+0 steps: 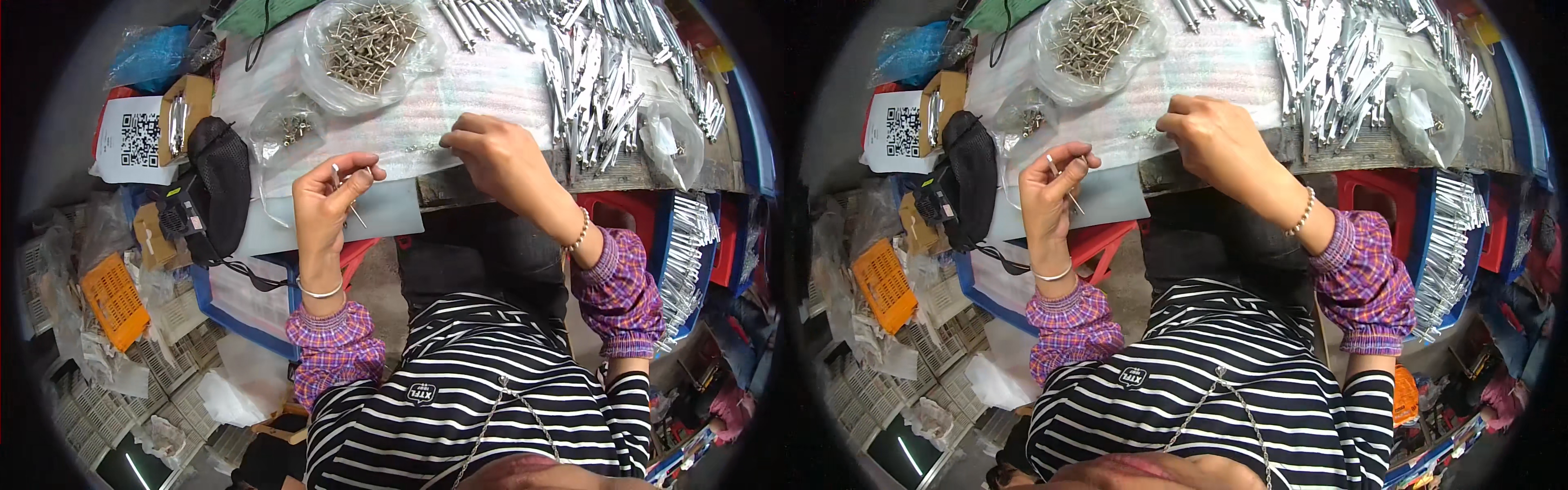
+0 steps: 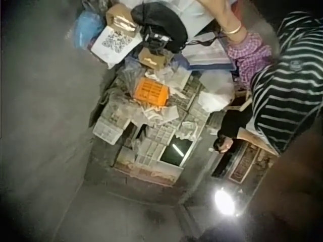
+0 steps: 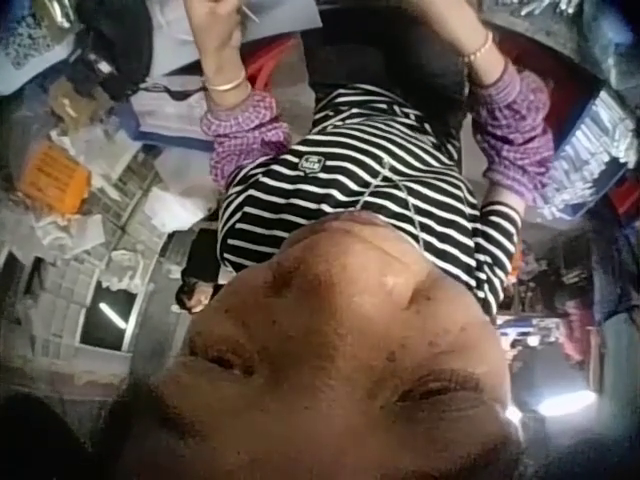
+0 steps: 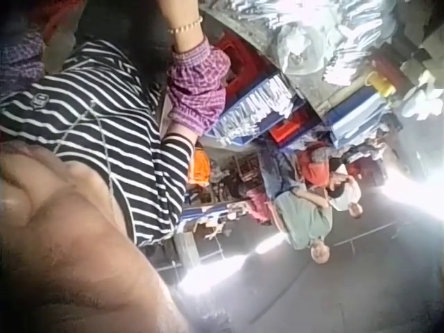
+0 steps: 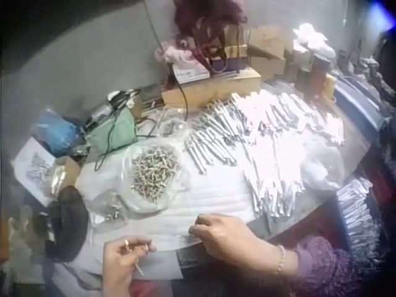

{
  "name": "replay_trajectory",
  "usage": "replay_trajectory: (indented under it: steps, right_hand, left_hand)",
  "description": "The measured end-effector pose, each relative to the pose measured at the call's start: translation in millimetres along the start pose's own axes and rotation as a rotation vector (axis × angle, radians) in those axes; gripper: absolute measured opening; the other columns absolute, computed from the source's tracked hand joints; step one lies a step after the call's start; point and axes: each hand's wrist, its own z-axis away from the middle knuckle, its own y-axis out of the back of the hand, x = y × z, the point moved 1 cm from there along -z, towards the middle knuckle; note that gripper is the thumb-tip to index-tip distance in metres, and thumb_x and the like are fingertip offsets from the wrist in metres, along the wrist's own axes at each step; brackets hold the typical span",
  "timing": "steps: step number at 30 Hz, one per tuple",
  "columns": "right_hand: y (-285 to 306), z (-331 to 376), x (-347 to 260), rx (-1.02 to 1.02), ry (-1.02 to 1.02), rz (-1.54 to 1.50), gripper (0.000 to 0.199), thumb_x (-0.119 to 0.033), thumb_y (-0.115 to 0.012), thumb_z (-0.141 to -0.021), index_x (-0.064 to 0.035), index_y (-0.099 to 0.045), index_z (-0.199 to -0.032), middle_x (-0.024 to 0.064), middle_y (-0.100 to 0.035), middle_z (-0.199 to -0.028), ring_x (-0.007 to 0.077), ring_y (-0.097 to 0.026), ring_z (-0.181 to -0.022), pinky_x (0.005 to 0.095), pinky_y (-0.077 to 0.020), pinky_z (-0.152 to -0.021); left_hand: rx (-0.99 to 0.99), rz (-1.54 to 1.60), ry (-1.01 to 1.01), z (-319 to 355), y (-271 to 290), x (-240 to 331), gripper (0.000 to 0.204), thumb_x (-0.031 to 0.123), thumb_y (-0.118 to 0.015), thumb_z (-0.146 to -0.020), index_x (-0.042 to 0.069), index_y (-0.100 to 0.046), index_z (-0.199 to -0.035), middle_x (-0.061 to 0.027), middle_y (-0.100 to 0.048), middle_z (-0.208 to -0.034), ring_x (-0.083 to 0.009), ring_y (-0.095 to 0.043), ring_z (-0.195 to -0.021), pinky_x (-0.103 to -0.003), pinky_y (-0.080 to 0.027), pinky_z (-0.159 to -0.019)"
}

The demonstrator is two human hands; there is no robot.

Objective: The recorder is assembling small metal hardware components by inserting pins into metal tracks.

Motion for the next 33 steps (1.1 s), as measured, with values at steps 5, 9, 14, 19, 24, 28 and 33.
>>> replay_trajectory:
  steps: [5,9,14,19,24,28,33]
  right_hand:
    - [-18.0,-22.5,-6.5,-0.005,0.055,0.023,0.014,-0.001,-0.058,-0.071,-0.0050,-0.063,-0.083,0.0083,-0.057,-0.079,0.0289,-0.058,-0.072,0.0378,-0.0474,-0.060]
    - [-36.8,-36.2,-12.7,-0.038,0.117,0.037,0.001,-0.004,-0.058,-0.070,-0.0044,-0.058,-0.071,0.0079,-0.053,-0.075,0.0269,-0.055,-0.075,0.0378,-0.0477,-0.062]
    - [-43.0,-35.9,-15.4,-0.068,0.170,0.156,0.003,-0.003,-0.056,-0.065,-0.0039,-0.056,-0.068,0.0071,-0.052,-0.076,0.0248,-0.053,-0.079,0.0356,-0.0485,-0.063]
    - [-45.5,-34.6,-12.7,-0.042,0.197,0.153,0.003,-0.004,-0.056,-0.066,-0.0039,-0.054,-0.069,0.0075,-0.051,-0.077,0.0247,-0.053,-0.078,0.0358,-0.0480,-0.062]
    - [-31.9,-32.0,-15.6,-0.002,0.136,-0.047,0.006,-0.003,-0.060,-0.070,-0.0012,-0.058,-0.076,0.0094,-0.058,-0.078,0.0260,-0.057,-0.074,0.0319,-0.0474,-0.062]
    - [-12.5,-19.8,-15.0,-0.009,-0.070,-0.380,0.012,-0.006,-0.062,-0.078,0.0009,-0.062,-0.087,0.0066,-0.064,-0.080,0.0197,-0.061,-0.071,0.0262,-0.0469,-0.063]
    - [15.0,22.6,-18.9,-0.079,-0.718,-1.340,0.013,-0.008,-0.063,-0.084,0.0012,-0.063,-0.093,0.0041,-0.064,-0.084,0.0090,-0.058,-0.072,0.0225,-0.0475,-0.065]
  left_hand:
    - [0.018,0.008,0.021,5.9,5.9,-7.5,0.017,0.000,-0.066,-0.078,-0.004,-0.065,-0.095,-0.0106,-0.067,-0.081,-0.0071,-0.053,-0.062,-0.019,-0.036,-0.056]
    - [0.014,0.041,0.028,6.4,6.2,-10.3,0.016,-0.003,-0.066,-0.077,-0.005,-0.065,-0.093,-0.0106,-0.066,-0.081,-0.0147,-0.063,-0.075,-0.023,-0.048,-0.070]
    - [0.024,0.054,-0.028,11.0,7.6,-12.0,0.016,-0.005,-0.066,-0.076,-0.006,-0.065,-0.093,-0.0101,-0.066,-0.081,-0.0155,-0.064,-0.075,-0.022,-0.049,-0.070]
    - [0.027,0.043,-0.027,11.7,4.5,-11.9,0.016,-0.004,-0.066,-0.076,-0.006,-0.066,-0.093,-0.0095,-0.066,-0.080,-0.0164,-0.065,-0.075,-0.022,-0.050,-0.069]
    - [0.015,0.034,-0.005,14.2,1.4,-10.6,0.017,-0.003,-0.067,-0.076,-0.005,-0.064,-0.093,-0.0114,-0.066,-0.082,-0.0169,-0.063,-0.077,-0.024,-0.047,-0.072]
    - [0.031,0.038,-0.023,12.3,-8.3,-6.5,0.015,-0.004,-0.067,-0.076,-0.005,-0.065,-0.091,-0.0093,-0.066,-0.080,-0.0148,-0.065,-0.074,-0.021,-0.049,-0.068]
    - [-0.012,0.001,0.028,15.2,-35.8,-0.2,0.015,-0.005,-0.067,-0.076,-0.006,-0.065,-0.091,-0.0097,-0.066,-0.080,-0.0139,-0.065,-0.074,-0.020,-0.049,-0.067]
